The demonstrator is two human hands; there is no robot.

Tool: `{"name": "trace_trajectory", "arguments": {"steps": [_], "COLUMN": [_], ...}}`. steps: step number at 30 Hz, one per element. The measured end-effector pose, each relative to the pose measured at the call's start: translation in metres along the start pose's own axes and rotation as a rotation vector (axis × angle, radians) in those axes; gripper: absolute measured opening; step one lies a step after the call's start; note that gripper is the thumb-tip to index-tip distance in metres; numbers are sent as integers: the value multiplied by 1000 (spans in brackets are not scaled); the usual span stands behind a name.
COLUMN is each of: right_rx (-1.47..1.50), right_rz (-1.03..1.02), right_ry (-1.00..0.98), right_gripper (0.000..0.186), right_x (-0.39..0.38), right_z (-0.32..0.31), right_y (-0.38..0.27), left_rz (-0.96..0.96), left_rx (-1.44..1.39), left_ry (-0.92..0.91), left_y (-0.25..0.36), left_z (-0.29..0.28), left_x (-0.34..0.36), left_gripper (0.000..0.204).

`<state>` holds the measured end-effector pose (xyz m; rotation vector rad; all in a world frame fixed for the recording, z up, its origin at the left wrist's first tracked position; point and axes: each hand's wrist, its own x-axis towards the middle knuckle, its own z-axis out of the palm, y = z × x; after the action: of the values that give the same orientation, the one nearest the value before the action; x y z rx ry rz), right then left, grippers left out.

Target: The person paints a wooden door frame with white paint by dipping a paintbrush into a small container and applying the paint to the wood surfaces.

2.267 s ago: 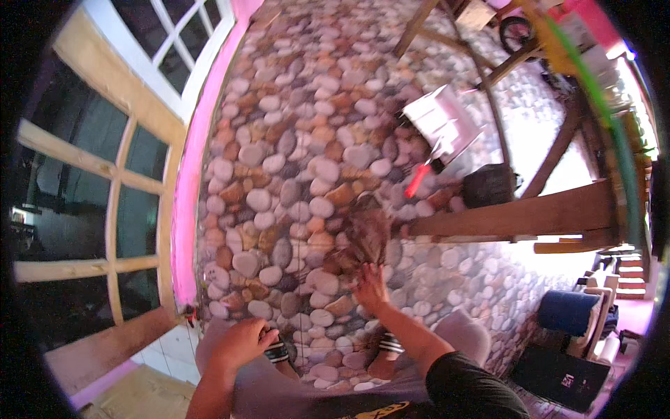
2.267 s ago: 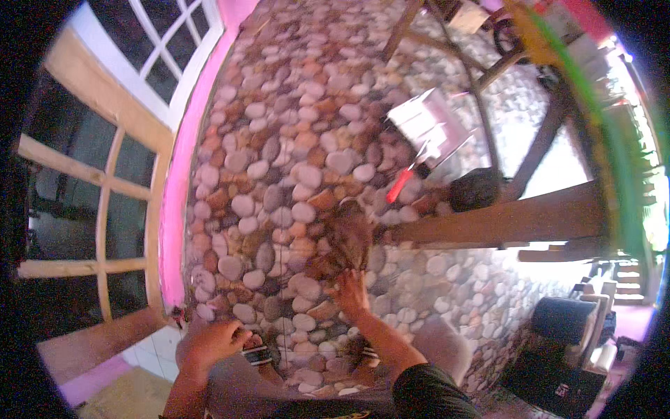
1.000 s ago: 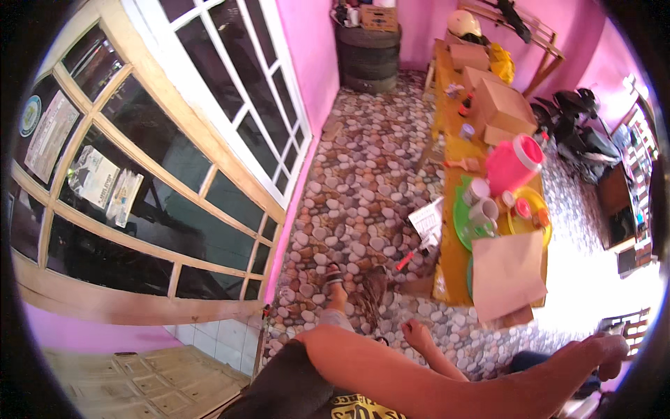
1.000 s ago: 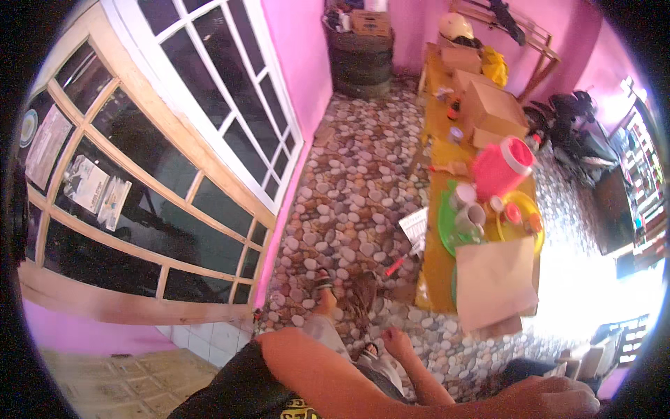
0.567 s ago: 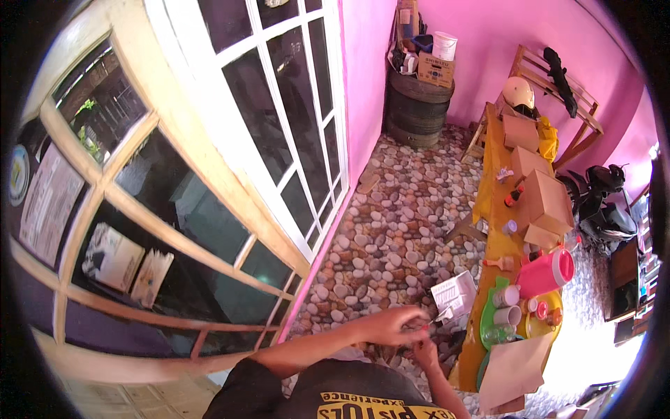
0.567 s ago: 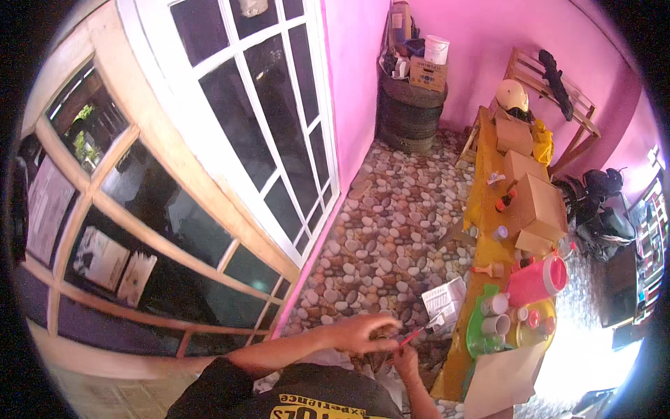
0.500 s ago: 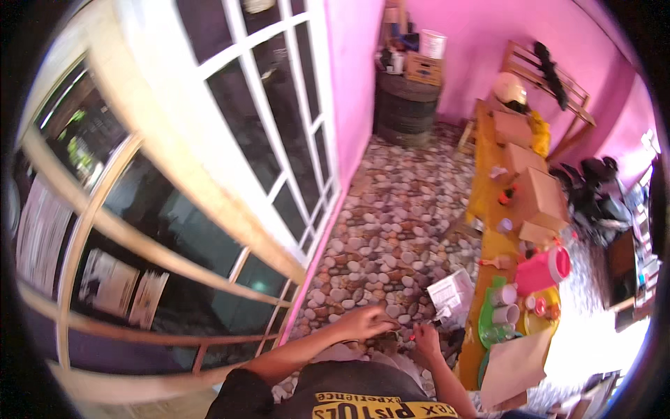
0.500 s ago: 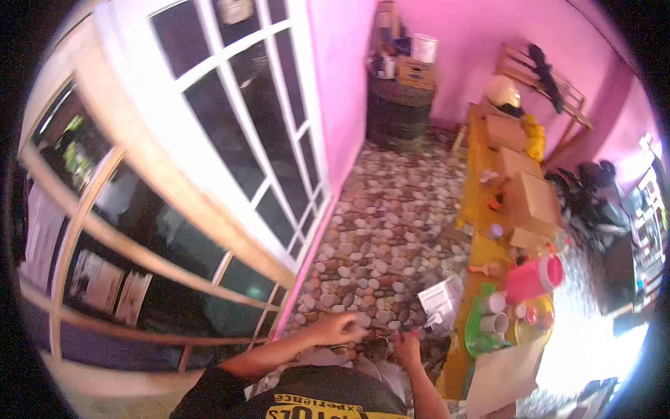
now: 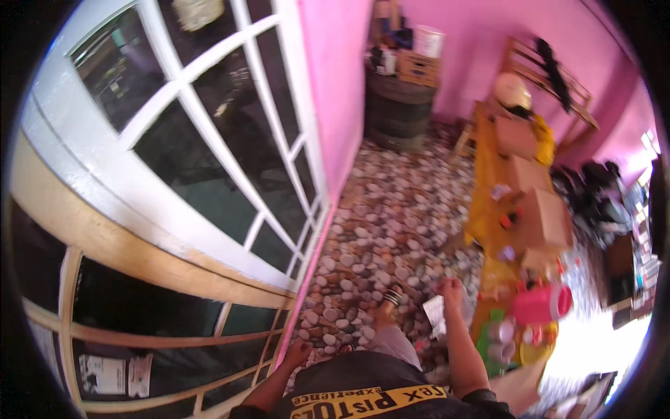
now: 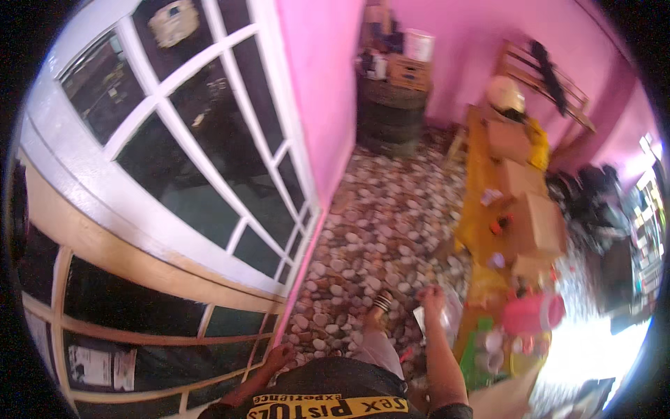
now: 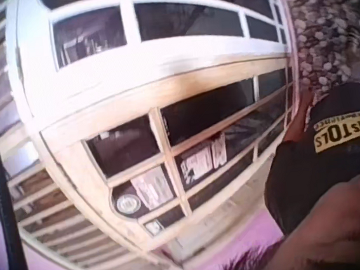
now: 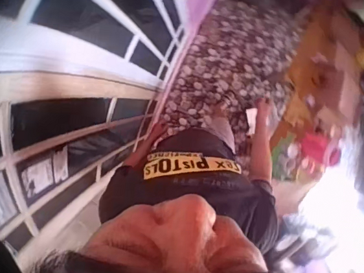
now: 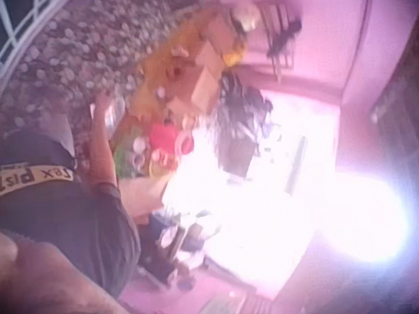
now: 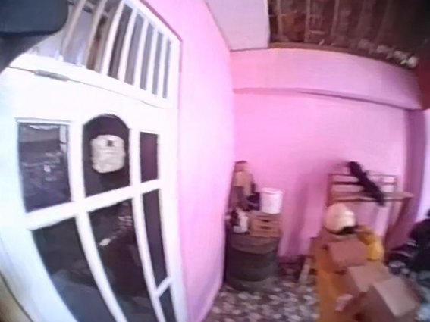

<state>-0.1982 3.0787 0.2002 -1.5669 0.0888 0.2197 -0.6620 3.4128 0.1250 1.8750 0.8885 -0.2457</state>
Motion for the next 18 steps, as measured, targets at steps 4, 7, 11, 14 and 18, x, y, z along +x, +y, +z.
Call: {"name": "trace_trajectory", "arguments": {"steps": [4, 7, 11, 14, 18], "right_rx": [127, 221, 248, 295, 294], "right_rz": [64, 144, 144, 192, 123], "right_ry": [162, 168, 209, 352, 539], "right_gripper": [15, 17, 21, 25, 33], "right_x": [120, 186, 258, 300, 333], "right_z": [6, -9, -14, -27, -26], "right_y": [12, 2, -20, -53, -81], "left_rz": [62, 158, 273, 237, 423], "left_rx": [251, 280, 185, 130, 171], "left_ry": [51, 26, 221, 11, 34], "left_y": [63, 141, 227, 341, 415], "left_z": [-3, -6, 9, 20, 50], "left_x": [80, 150, 229, 275, 344], "left_gripper": [38, 43, 51, 49, 42]}}
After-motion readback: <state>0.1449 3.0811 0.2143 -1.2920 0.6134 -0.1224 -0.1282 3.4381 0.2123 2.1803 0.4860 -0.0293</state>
